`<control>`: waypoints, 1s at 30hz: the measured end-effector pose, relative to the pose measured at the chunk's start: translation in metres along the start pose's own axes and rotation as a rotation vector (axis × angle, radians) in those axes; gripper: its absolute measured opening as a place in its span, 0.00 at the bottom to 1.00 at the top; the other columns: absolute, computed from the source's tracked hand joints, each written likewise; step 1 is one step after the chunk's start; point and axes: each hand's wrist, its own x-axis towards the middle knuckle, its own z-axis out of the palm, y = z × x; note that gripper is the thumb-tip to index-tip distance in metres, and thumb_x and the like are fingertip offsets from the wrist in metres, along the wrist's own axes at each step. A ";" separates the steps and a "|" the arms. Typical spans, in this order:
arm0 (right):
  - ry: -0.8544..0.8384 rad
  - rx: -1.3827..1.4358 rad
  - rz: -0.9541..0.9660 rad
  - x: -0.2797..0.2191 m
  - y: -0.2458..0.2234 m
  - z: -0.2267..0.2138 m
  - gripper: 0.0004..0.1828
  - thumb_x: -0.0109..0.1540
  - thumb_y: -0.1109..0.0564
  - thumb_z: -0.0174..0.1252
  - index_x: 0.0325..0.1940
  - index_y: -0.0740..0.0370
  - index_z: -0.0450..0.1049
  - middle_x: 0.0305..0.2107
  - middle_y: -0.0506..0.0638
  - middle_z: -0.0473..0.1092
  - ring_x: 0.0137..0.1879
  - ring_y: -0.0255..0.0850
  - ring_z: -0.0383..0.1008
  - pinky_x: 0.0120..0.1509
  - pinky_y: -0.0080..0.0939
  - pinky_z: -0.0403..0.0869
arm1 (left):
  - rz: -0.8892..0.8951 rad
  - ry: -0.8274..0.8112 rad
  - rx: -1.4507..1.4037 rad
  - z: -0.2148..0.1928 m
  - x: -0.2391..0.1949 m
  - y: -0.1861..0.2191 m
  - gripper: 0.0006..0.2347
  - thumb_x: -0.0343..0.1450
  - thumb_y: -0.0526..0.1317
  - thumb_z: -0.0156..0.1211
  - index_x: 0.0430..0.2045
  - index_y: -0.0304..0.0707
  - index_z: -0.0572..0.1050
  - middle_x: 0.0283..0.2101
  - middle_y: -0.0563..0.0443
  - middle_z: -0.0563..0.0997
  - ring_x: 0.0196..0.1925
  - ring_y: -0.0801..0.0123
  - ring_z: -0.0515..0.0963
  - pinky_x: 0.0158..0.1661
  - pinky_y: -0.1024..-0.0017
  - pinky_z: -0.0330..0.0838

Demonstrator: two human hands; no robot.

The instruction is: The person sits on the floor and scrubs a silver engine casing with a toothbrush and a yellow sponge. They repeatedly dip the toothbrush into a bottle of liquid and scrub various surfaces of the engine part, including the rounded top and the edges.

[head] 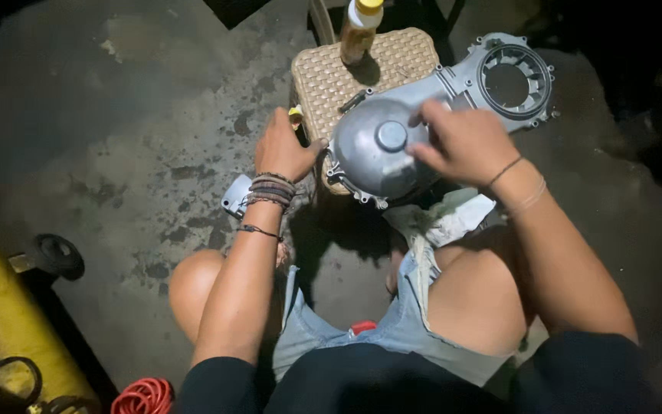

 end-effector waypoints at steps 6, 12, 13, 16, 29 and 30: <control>-0.298 0.044 0.140 -0.041 0.003 0.025 0.51 0.59 0.38 0.57 0.82 0.48 0.43 0.30 0.69 0.78 0.42 0.71 0.79 0.49 0.69 0.75 | -0.050 -0.040 0.048 0.006 0.008 -0.002 0.28 0.67 0.54 0.70 0.49 0.32 0.64 0.54 0.29 0.75 0.59 0.32 0.75 0.57 0.41 0.70; -0.302 0.446 0.108 -0.043 -0.004 0.034 0.58 0.58 0.46 0.63 0.82 0.60 0.36 0.28 0.63 0.79 0.41 0.70 0.79 0.47 0.69 0.73 | -0.072 -0.050 0.082 0.009 0.014 -0.003 0.28 0.66 0.53 0.72 0.50 0.36 0.64 0.52 0.32 0.77 0.58 0.36 0.77 0.56 0.43 0.71; -0.297 0.446 0.110 -0.041 0.000 0.041 0.58 0.58 0.46 0.63 0.82 0.60 0.36 0.28 0.63 0.79 0.41 0.70 0.79 0.47 0.69 0.73 | -0.067 -0.048 0.084 0.008 0.012 0.001 0.28 0.66 0.53 0.72 0.50 0.36 0.64 0.52 0.32 0.77 0.58 0.36 0.77 0.56 0.43 0.71; -0.308 0.609 0.061 -0.035 0.002 0.046 0.59 0.59 0.51 0.62 0.83 0.58 0.30 0.25 0.58 0.78 0.35 0.61 0.80 0.44 0.57 0.74 | -0.079 -0.053 0.052 0.001 0.005 0.008 0.25 0.69 0.49 0.69 0.50 0.33 0.64 0.51 0.31 0.78 0.57 0.34 0.78 0.55 0.43 0.72; -0.284 -0.394 0.013 -0.033 -0.012 0.051 0.36 0.54 0.45 0.57 0.64 0.63 0.68 0.22 0.52 0.78 0.32 0.53 0.82 0.33 0.57 0.78 | -0.061 -0.039 0.042 0.000 0.003 0.007 0.25 0.69 0.50 0.69 0.48 0.30 0.65 0.52 0.25 0.76 0.56 0.32 0.77 0.54 0.40 0.73; -0.328 -0.358 0.018 -0.032 -0.015 0.043 0.29 0.53 0.41 0.58 0.53 0.57 0.79 0.24 0.52 0.79 0.35 0.54 0.83 0.37 0.58 0.79 | -0.055 -0.044 0.057 0.000 0.004 0.006 0.27 0.68 0.53 0.70 0.48 0.32 0.65 0.52 0.26 0.76 0.57 0.31 0.77 0.55 0.40 0.72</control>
